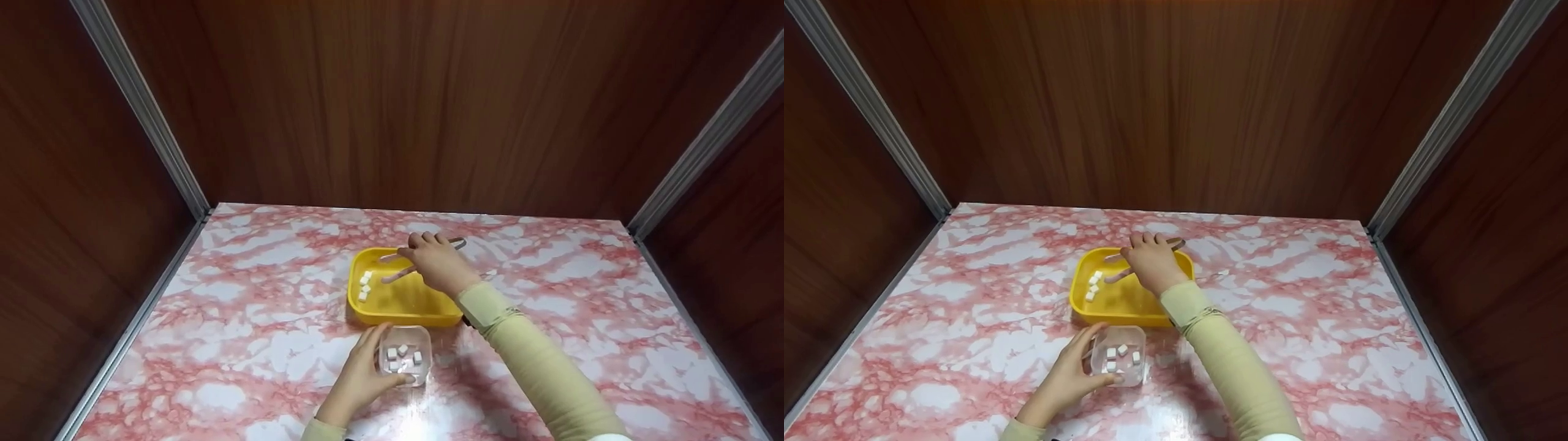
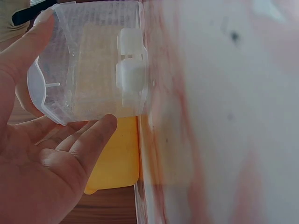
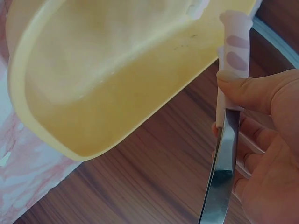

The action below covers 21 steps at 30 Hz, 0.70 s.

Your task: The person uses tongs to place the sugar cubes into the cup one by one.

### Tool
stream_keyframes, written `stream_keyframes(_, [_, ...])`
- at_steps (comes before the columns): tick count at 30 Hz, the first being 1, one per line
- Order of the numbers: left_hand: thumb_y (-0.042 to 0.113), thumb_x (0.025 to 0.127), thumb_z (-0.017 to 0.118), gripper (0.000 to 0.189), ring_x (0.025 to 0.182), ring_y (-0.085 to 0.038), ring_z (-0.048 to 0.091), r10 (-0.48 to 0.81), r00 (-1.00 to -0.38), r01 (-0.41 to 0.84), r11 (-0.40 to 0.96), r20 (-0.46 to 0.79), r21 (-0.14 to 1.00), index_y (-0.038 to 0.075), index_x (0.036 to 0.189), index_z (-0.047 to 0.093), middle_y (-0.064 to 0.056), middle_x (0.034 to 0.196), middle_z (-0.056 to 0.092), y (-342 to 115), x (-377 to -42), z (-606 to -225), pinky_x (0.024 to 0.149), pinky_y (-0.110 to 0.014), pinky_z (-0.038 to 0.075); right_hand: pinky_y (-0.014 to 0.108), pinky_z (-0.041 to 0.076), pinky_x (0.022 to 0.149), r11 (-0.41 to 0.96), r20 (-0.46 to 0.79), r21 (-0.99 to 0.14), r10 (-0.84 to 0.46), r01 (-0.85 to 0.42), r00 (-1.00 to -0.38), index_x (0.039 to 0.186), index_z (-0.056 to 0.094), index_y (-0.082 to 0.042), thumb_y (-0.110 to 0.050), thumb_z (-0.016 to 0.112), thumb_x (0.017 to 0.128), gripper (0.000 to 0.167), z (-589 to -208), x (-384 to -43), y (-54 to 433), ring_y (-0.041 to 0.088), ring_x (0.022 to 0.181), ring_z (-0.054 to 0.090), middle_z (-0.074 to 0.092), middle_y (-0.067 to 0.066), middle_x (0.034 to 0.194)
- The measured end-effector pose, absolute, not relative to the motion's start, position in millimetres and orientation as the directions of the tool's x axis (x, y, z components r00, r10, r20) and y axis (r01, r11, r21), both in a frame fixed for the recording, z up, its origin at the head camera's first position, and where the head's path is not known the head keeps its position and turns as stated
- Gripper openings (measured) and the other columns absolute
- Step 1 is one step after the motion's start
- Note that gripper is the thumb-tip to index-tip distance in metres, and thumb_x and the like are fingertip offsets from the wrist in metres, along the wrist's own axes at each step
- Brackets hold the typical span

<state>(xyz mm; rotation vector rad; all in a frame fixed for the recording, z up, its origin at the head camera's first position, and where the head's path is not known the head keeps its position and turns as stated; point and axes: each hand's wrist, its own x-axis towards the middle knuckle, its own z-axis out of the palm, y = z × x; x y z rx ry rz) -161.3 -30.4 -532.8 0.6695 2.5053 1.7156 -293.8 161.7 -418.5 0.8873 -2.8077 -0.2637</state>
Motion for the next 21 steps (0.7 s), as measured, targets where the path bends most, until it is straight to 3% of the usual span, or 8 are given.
stream_keyframes(21, [0.044,0.063,0.086,0.101,0.128,-0.027,0.042,0.346,-0.914,0.327,0.322,0.211,0.889,0.009,0.145,0.037,-0.009,0.139,0.045,-29.9,-161.8,-533.7,0.102,-0.04,0.041,0.044,0.042,0.091,0.812,0.14,0.201,-0.578,-0.549,-0.804,0.124,0.065,-0.018,-0.002,0.068,0.087,0.041,-431.0,-307.0,152.7,0.029,0.099,0.049,0.055,0.007,0.107])
